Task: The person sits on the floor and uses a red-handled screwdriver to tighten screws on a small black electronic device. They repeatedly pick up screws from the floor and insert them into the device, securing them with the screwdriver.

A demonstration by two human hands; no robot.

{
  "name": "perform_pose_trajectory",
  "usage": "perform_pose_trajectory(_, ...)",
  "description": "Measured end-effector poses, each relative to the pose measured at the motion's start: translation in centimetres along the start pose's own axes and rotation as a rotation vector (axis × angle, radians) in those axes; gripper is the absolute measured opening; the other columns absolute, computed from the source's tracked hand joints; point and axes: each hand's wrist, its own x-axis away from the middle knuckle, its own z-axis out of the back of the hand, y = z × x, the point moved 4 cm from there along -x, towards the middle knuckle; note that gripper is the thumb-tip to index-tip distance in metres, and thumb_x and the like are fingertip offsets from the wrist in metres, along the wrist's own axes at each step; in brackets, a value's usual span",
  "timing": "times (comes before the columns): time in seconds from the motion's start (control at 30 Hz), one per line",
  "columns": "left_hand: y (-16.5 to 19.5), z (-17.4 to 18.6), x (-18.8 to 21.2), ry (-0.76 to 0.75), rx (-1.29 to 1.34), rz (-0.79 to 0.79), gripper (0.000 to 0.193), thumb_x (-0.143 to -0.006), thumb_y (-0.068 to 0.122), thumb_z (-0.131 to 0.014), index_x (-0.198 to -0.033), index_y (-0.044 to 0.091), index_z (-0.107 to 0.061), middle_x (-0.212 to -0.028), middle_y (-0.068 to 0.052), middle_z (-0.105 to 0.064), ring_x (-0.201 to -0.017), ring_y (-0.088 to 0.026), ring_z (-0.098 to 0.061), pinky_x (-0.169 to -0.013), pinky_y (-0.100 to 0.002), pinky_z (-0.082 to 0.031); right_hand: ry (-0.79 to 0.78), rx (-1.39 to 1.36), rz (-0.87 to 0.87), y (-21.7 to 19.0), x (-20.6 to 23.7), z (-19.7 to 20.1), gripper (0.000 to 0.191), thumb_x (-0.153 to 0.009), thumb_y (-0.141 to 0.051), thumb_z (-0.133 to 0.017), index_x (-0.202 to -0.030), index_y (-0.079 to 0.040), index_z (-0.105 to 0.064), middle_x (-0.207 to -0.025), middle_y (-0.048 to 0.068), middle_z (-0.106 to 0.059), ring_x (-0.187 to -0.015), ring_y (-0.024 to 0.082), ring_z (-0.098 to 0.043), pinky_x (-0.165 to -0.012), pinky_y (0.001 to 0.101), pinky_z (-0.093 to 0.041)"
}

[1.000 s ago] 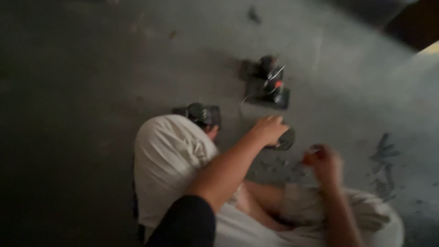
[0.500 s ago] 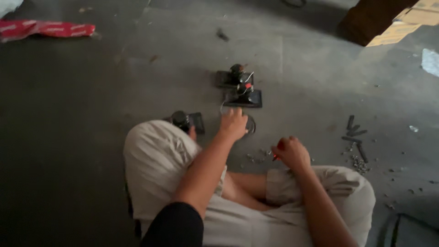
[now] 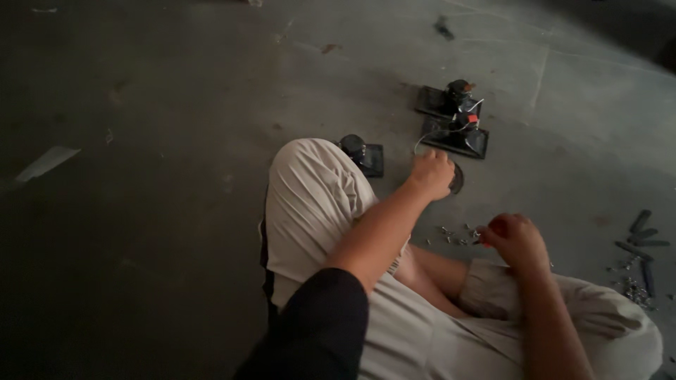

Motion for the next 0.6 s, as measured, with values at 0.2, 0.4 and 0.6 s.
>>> perform_pose_trajectory(0.2, -2.1, 0.8, 0.2, -0.149, 0.006, 0.210, 0.035, -0.093, 0.022, -0.066, -0.124, 0.008, -0.072, -0.147, -0.019, -0.051, -0.135, -0.039, -0.041, -0.111, -0.057, -0.036, -0.003, -0.356, -0.183, -0.2, 0.5, 0.1, 0.035, -0.087, -0.036, -0.074, -0.107, -0.007, -0.074, -0.091, 0.010, -0.079, -0.083, 0.022, -0.076, -0.072, 0.0399, -0.057)
perform_pose_trajectory(0.4, -2.6, 0.8, 0.5, -0.167, 0.015, 0.289, 0.037, -0.092, 0.024, -0.067, -0.124, 0.006, -0.070, -0.142, -0.018, -0.053, -0.131, -0.039, -0.044, -0.106, -0.062, -0.035, 0.001, -0.348, -0.233, -0.3, 0.0, 0.4, 0.038, -0.088, -0.035, -0.078, -0.110, -0.004, -0.076, -0.095, 0.012, -0.078, -0.077, 0.020, -0.068, -0.064, 0.0358, -0.052)
perform_pose_trajectory(0.6, -1.7, 0.3, 0.6, -0.048, 0.072, 0.151, 0.033, -0.087, 0.022, -0.072, -0.116, 0.007, -0.074, -0.133, -0.016, -0.062, -0.122, -0.035, -0.057, -0.098, -0.051, -0.050, 0.077, -0.591, -0.301, 0.4, 0.2, 0.4, 0.031, -0.093, -0.026, -0.072, -0.113, -0.002, -0.072, -0.096, 0.012, -0.078, -0.070, 0.017, -0.061, -0.058, 0.0329, -0.047)
